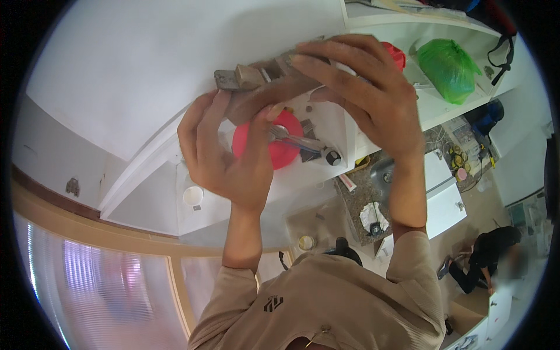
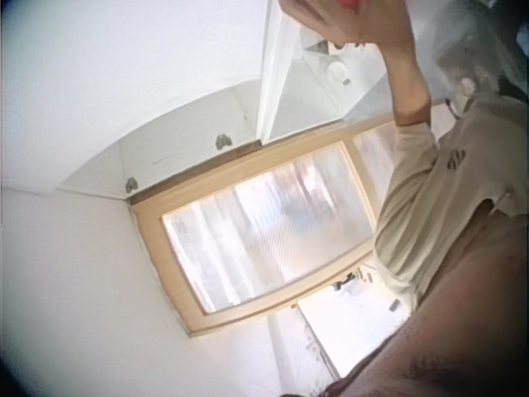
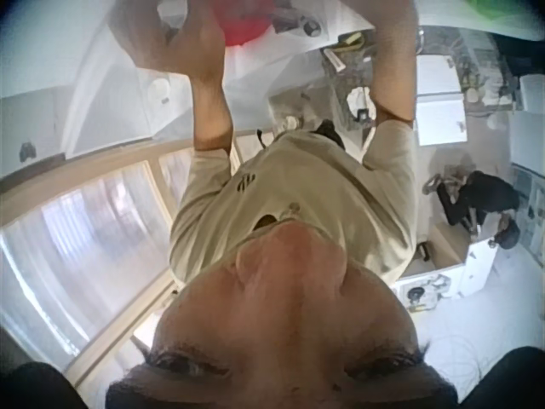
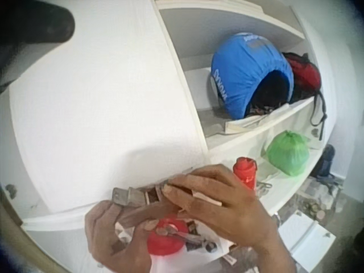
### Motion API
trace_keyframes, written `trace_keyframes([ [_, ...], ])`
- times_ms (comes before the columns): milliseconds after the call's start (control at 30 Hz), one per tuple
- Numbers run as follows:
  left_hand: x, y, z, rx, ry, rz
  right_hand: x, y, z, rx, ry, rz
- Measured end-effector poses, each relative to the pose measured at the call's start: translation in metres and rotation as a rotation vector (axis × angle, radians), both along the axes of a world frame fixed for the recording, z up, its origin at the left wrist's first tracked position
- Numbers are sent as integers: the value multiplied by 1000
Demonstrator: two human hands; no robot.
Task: The person sands the edges of a wooden cabinet door frame using a sanding block. They then use a utility knife to scrape and clean the edges of a white cabinet shelf. The person handles the wooden door and the white shelf throughout the process.
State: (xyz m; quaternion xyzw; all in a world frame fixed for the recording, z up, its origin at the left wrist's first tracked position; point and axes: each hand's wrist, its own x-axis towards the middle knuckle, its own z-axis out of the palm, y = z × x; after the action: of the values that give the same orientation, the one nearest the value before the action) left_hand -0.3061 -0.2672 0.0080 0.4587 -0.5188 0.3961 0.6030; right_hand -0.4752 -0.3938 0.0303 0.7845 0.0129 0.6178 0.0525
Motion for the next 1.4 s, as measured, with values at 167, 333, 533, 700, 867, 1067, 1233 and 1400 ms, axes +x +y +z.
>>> trace_keyframes([
  [167,2,5,3,89,-101,99,5,-13,-2,-51,23,-17],
  [333,13,16,12,165,-249,205,12,-48,11,-270,7,29],
  [533,28,13,24,239,-538,254,-9,-54,-2,109,-75,314],
  [700,42,20,45,300,-742,349,-1,-43,-40,150,-282,217],
  [867,55,22,65,359,-937,343,44,-40,-24,20,-457,129],
  [1067,64,18,62,293,-947,267,92,-33,22,2,-460,169],
  [1233,47,-21,47,104,-978,251,83,-56,36,6,-412,55],
  [1400,69,12,58,122,-986,340,127,-44,59,14,-396,164],
])
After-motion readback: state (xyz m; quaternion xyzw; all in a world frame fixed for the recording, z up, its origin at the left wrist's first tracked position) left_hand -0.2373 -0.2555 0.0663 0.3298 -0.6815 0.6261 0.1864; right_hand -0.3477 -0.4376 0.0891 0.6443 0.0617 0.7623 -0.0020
